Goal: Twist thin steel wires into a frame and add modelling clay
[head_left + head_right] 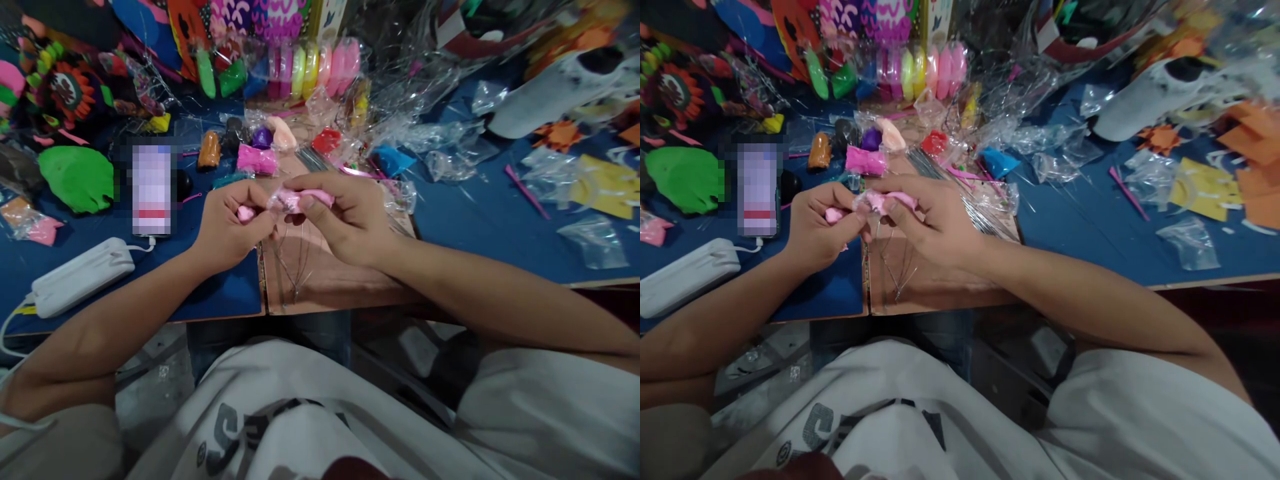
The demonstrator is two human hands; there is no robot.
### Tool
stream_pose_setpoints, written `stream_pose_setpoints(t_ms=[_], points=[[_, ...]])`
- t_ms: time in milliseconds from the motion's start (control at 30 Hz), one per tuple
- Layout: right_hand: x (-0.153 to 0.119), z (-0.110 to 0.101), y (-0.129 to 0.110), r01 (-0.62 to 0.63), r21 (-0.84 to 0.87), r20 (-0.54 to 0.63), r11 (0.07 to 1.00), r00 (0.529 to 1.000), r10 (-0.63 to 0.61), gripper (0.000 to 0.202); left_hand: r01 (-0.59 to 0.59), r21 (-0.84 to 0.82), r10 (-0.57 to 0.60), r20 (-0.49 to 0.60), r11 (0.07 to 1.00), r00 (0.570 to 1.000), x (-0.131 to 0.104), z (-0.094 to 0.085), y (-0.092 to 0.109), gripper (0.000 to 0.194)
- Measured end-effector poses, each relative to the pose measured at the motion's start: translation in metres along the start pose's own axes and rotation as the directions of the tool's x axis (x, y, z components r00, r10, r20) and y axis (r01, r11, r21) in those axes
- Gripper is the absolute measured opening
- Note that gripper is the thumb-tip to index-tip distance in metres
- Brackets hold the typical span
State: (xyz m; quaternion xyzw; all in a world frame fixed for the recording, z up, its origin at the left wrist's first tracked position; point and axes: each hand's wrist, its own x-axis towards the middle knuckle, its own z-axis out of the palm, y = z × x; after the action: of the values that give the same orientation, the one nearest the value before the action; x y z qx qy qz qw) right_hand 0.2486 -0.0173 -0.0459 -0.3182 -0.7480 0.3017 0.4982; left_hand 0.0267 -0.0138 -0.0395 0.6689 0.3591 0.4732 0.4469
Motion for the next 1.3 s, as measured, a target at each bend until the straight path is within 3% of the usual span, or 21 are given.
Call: stream_pose_setpoints(t_ms=[100, 267, 400, 467, 533, 600, 733, 800, 900, 1033, 1133, 1300], points=[[-0.001, 0.001, 0.005, -0.020, 0.077, 0.028, 0.997, 0.999, 0.018, 0.043, 0.089, -0.132, -0.082, 0.054, 0.987, 0.995, 0.001, 0.002, 0.009, 0.027], [0.003, 0.003, 0.006, -0.018, 0.104, -0.022, 0.994, 1.000, 0.021, 0.039, 0.234, -0.101, -0.222, 0.112, 0.967, 0.968, 0.001, 0.005, 0.021, 0.025], [0.006, 0.004, 0.009, -0.093, 0.236, -0.011, 0.967, 0.995, 0.099, 0.040, 0.225, -0.079, -0.226, -0.002, 0.971, 0.974, 0.004, 0.000, 0.016, 0.022], [0.006, 0.005, 0.011, -0.093, 0.247, -0.021, 0.965, 0.995, 0.101, 0.039, 0.195, -0.100, -0.197, -0.007, 0.976, 0.980, 0.006, -0.004, 0.013, 0.014], [0.006, 0.006, 0.013, -0.047, 0.181, -0.068, 0.982, 0.996, 0.060, 0.033, 0.183, -0.089, -0.182, 0.017, 0.979, 0.983, 0.007, -0.007, 0.012, 0.014], [0.006, 0.007, 0.014, 0.028, 0.084, -0.107, 0.996, 0.994, -0.019, 0.026, 0.191, -0.044, -0.190, 0.006, 0.981, 0.982, 0.007, -0.008, 0.013, 0.027], [0.004, 0.007, 0.013, 0.172, -0.028, -0.115, 0.985, 0.978, -0.174, 0.013, 0.243, -0.004, -0.243, -0.023, 0.970, 0.970, 0.005, -0.005, 0.016, 0.036], [0.003, 0.008, 0.012, 0.177, -0.035, -0.092, 0.984, 0.979, -0.180, 0.012, 0.266, -0.027, -0.266, -0.005, 0.964, 0.964, 0.005, -0.003, 0.017, 0.037], [0.004, 0.008, 0.012, 0.136, 0.011, -0.033, 0.991, 0.990, -0.136, 0.029, 0.269, -0.041, -0.268, 0.031, 0.962, 0.963, 0.004, -0.003, 0.019, 0.041], [0.009, 0.008, 0.022, -0.006, 0.256, 0.075, 0.967, 0.997, -0.014, 0.047, 0.277, -0.047, -0.274, 0.067, 0.960, 0.959, 0.003, -0.002, 0.020, 0.045], [0.013, 0.005, 0.031, -0.108, 0.360, 0.143, 0.927, 0.988, 0.060, 0.045, 0.323, -0.103, -0.315, 0.085, 0.941, 0.945, 0.002, 0.000, 0.015, 0.044], [0.017, -0.001, 0.035, -0.065, 0.345, 0.187, 0.936, 0.982, -0.001, 0.045, 0.396, -0.256, -0.377, 0.120, 0.882, 0.918, -0.001, 0.002, 0.004, 0.049]])
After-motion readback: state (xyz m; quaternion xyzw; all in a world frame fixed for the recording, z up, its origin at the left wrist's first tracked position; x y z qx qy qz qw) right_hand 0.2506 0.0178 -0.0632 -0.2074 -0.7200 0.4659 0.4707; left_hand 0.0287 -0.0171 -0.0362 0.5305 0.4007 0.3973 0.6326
